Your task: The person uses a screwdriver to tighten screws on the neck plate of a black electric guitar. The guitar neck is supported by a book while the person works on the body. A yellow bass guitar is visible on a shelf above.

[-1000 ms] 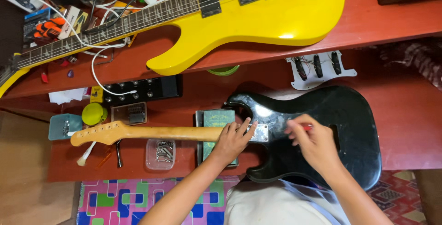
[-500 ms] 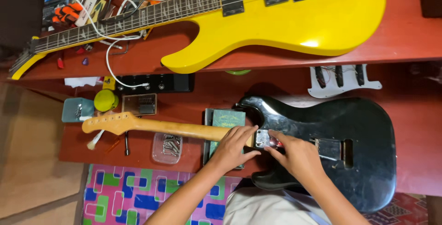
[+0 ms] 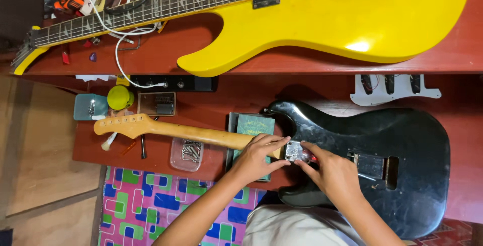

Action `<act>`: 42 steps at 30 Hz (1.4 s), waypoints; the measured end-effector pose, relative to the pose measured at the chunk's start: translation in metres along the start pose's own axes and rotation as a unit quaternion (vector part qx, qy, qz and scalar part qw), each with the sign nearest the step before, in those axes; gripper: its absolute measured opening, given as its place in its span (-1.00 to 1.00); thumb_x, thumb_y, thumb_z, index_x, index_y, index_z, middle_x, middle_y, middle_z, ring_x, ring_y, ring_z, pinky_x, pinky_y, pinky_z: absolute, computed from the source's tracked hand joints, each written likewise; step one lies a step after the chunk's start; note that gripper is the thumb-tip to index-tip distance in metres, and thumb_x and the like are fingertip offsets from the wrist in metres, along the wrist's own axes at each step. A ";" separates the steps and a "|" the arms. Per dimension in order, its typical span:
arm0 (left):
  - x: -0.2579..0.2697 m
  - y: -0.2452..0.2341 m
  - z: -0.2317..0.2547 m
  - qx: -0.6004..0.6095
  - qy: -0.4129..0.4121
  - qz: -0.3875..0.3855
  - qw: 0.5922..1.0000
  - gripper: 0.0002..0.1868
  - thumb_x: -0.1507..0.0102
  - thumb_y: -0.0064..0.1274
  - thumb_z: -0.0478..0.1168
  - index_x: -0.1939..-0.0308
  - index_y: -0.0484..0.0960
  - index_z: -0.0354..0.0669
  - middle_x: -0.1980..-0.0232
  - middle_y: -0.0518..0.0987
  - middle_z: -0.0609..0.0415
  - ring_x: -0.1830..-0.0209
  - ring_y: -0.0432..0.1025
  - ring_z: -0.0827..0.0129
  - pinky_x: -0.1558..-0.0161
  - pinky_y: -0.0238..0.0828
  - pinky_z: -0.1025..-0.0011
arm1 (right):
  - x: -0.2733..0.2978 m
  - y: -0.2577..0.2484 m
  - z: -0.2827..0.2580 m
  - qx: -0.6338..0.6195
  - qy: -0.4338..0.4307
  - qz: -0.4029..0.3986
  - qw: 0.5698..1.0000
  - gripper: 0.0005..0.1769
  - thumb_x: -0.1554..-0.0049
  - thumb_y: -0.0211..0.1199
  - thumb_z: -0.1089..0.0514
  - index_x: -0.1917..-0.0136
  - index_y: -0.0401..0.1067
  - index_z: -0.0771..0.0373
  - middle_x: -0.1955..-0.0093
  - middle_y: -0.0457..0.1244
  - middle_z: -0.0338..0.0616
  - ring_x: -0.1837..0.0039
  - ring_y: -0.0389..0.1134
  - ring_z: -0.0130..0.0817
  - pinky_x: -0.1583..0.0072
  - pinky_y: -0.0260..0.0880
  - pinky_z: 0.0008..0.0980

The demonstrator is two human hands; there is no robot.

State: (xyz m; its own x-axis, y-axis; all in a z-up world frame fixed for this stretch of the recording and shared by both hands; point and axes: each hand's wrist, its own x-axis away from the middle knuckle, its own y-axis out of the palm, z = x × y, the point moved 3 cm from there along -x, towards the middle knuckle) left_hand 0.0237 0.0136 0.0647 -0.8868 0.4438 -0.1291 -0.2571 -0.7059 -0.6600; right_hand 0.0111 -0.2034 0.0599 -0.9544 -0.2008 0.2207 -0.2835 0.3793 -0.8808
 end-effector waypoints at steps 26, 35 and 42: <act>-0.007 -0.006 0.003 -0.019 -0.013 -0.005 1.000 -0.41 -0.12 0.40 -0.05 -0.22 0.64 0.00 -0.10 0.69 0.12 -0.01 0.56 0.25 -0.04 0.53 0.28 | 0.000 0.004 0.004 -0.016 -0.003 -0.006 1.000 -0.41 -0.06 0.26 -0.39 -0.34 0.39 -0.34 0.24 0.44 -0.45 0.17 0.49 -0.15 0.26 0.39 -0.16; -0.008 -0.004 0.001 -0.017 -0.020 -0.014 1.000 -0.40 -0.14 0.39 -0.02 -0.24 0.63 0.03 -0.10 0.68 0.11 -0.02 0.55 0.24 -0.06 0.51 0.29 | -0.002 0.005 0.007 -0.019 0.010 -0.013 1.000 -0.38 -0.04 0.27 -0.42 -0.35 0.39 -0.39 0.25 0.43 -0.50 0.16 0.49 -0.18 0.22 0.41 -0.17; -0.011 -0.011 0.007 0.041 -0.084 -0.053 0.994 -0.37 -0.10 0.39 -0.10 -0.26 0.64 0.02 -0.08 0.68 -0.01 -0.15 0.54 0.07 -0.22 0.44 0.10 | 0.001 -0.017 -0.003 -0.037 0.013 -0.058 0.998 -0.46 -0.06 0.27 -0.27 -0.33 0.37 -0.45 0.11 0.48 -0.32 -0.02 0.53 -0.16 -0.07 0.51 -0.13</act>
State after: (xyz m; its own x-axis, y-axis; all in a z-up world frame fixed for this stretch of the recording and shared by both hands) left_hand 0.0336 0.0126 0.0792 -0.9031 0.4240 0.0686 -0.3768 -0.7054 -0.6003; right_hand 0.0148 -0.2077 0.0761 -0.9164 -0.2239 0.3317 -0.3979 0.4207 -0.8152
